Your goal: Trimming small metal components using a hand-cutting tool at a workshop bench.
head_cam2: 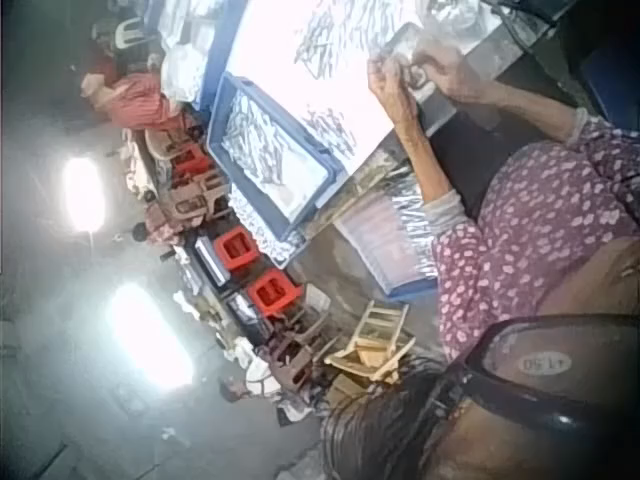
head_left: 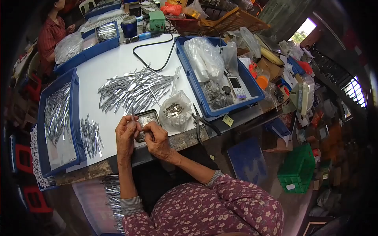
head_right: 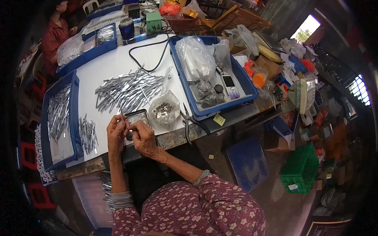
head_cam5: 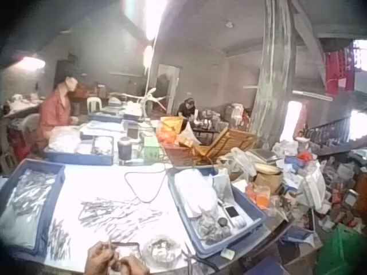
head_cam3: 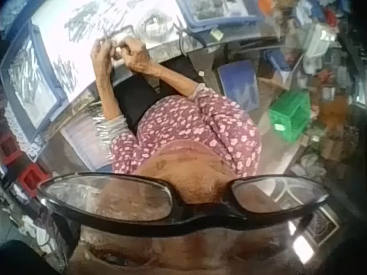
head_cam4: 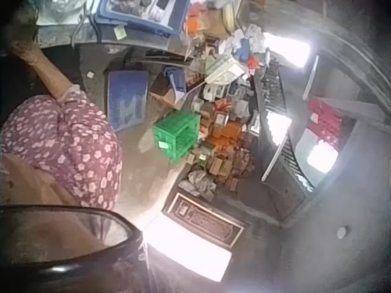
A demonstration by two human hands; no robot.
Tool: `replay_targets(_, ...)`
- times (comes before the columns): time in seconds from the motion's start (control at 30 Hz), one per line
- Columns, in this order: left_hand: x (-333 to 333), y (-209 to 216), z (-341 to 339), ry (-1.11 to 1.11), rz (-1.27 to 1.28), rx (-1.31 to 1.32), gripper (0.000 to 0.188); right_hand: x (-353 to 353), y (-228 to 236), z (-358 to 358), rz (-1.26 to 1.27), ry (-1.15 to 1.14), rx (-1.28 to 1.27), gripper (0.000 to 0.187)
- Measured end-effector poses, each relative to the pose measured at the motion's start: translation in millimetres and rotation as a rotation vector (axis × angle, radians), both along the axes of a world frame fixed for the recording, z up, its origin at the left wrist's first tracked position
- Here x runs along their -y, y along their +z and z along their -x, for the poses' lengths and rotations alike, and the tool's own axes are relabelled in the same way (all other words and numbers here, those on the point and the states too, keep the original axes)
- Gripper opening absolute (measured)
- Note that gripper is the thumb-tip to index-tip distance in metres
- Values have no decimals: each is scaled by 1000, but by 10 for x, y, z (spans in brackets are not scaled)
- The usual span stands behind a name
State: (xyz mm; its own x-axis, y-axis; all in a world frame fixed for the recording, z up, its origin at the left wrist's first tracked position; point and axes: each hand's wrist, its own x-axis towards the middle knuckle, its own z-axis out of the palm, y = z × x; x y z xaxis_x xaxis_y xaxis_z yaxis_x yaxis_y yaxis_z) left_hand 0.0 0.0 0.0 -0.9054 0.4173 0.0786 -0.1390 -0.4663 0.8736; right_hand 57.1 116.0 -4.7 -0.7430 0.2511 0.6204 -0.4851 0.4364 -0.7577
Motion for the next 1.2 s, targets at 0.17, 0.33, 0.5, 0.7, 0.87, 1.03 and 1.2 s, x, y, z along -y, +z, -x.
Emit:
replay_targets(0.17,-47,-5,-58,0,71,-8,21,-64,23,-2,-17,-2,8,11)
replay_targets(0.33,-46,-15,-54,18,127,-34,20,-63,40,16,-24,0,17,10)
replay_targets(0.5,-44,-19,-42,15,151,-55,21,-71,25,11,-6,11,68,10)
replay_targets(0.7,-30,0,-44,12,140,-62,23,-75,67,-16,-4,63,175,13)
replay_targets(0.87,-15,15,-39,14,158,-59,23,-64,83,-2,6,63,160,13)
replay_targets(1.03,1,0,-25,7,170,-58,23,-59,67,12,11,60,136,13)
replay_targets(1.2,-5,11,-32,5,182,-72,24,-68,76,10,7,48,129,13)
